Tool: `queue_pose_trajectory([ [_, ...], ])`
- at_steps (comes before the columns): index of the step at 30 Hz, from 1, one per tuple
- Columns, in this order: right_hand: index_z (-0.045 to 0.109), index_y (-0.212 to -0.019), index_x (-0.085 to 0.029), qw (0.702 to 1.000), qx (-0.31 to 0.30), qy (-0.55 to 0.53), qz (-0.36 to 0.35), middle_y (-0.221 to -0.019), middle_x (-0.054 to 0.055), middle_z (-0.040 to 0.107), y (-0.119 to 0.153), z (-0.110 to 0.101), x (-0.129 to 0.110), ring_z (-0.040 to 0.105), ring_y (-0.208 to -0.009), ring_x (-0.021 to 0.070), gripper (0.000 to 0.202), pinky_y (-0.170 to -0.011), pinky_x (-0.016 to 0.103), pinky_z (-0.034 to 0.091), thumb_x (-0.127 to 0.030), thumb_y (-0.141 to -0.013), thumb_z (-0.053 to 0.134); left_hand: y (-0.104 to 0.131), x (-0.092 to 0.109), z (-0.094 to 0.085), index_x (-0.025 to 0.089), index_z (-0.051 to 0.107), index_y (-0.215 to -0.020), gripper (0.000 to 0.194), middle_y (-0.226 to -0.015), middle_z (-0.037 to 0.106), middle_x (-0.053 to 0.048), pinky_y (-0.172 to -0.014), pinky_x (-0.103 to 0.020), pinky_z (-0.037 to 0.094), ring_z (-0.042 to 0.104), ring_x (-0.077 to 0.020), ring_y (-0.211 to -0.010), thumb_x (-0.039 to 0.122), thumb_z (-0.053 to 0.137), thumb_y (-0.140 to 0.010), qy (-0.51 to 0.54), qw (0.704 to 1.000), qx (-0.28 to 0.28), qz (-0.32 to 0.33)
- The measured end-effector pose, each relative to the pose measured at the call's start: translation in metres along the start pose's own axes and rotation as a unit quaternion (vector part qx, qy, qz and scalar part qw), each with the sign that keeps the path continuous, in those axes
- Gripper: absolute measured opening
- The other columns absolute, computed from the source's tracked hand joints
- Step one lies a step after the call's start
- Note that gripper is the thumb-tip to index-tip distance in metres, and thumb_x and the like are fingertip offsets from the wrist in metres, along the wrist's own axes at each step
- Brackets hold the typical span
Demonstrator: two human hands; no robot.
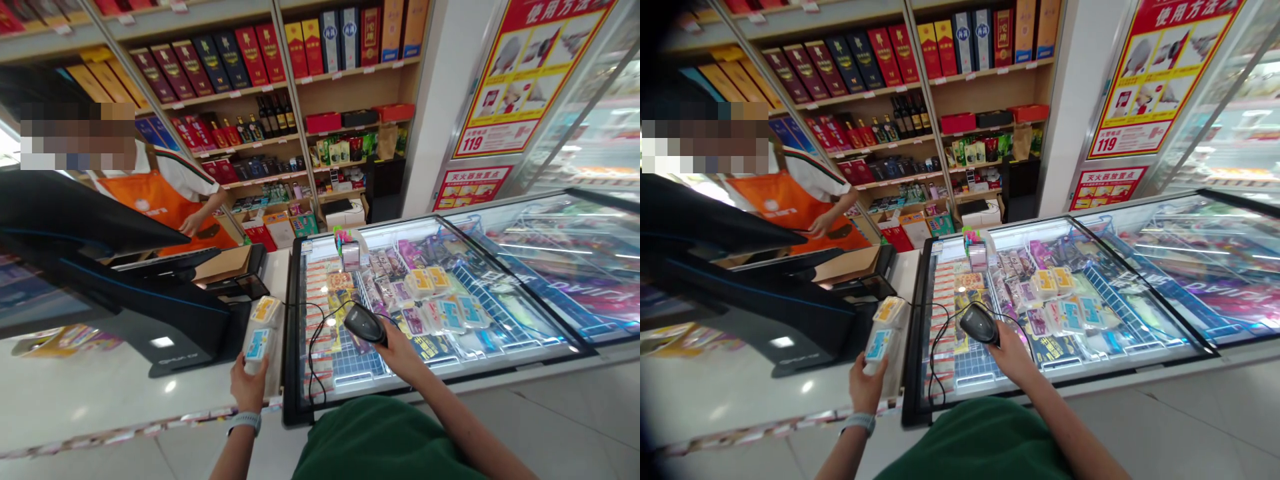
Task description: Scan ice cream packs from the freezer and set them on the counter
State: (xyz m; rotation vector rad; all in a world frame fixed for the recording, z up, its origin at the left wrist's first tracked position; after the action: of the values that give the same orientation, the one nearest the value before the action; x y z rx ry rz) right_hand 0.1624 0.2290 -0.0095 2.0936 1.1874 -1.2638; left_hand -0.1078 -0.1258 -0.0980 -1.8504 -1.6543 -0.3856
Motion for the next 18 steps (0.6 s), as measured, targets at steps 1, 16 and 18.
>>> queue_pose_trajectory([
  [1, 0.052, -0.123, -0.019, 1.0, 0.002, -0.001, 0.002, -0.112, 0.009, 0.064, 0.0, 0.0, 0.001, 0.059, -0.105, 0.0247, 0.045, -0.092, 0.038, 0.044, -0.016, -0.078, 0.054, 0.001, 0.002, -0.002, 0.016, 0.049, -0.128, 0.075, -0.11, 0.059, -0.013, -0.09, -0.045, 0.045, 0.056, -0.0306, -0.103, 0.06, 0.06, -0.069, -0.001, 1.0, 0.005, 0.004],
  [16, 0.052, -0.121, -0.017, 1.0, 0.007, 0.009, 0.009, -0.113, 0.01, 0.064, 0.003, -0.003, -0.006, 0.059, -0.105, 0.0252, 0.046, -0.092, 0.039, 0.044, -0.013, -0.075, 0.053, 0.005, 0.07, -0.025, 0.015, 0.044, -0.13, 0.065, -0.124, 0.053, -0.017, -0.098, -0.052, 0.037, 0.049, -0.0337, -0.117, 0.05, 0.056, -0.077, -0.003, 0.986, 0.07, 0.15],
  [18, 0.052, -0.121, -0.017, 1.0, 0.01, 0.009, 0.012, -0.113, 0.01, 0.064, 0.004, -0.003, -0.006, 0.059, -0.106, 0.0254, 0.045, -0.092, 0.039, 0.044, -0.014, -0.076, 0.053, 0.005, 0.079, -0.026, 0.015, 0.045, -0.13, 0.063, -0.124, 0.053, -0.017, -0.099, -0.051, 0.036, 0.048, -0.0332, -0.117, 0.049, 0.055, -0.078, -0.001, 0.985, 0.066, 0.162],
])
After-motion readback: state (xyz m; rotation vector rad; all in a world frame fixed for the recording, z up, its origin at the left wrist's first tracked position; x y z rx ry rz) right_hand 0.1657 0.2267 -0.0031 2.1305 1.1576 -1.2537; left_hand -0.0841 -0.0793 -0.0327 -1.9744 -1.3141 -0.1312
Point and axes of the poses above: each hand's wrist, its own y-axis away from the middle knuckle, its own z-axis out of the palm, x = y × z, the point moved 9 cm from there along -y, towards the middle knuckle
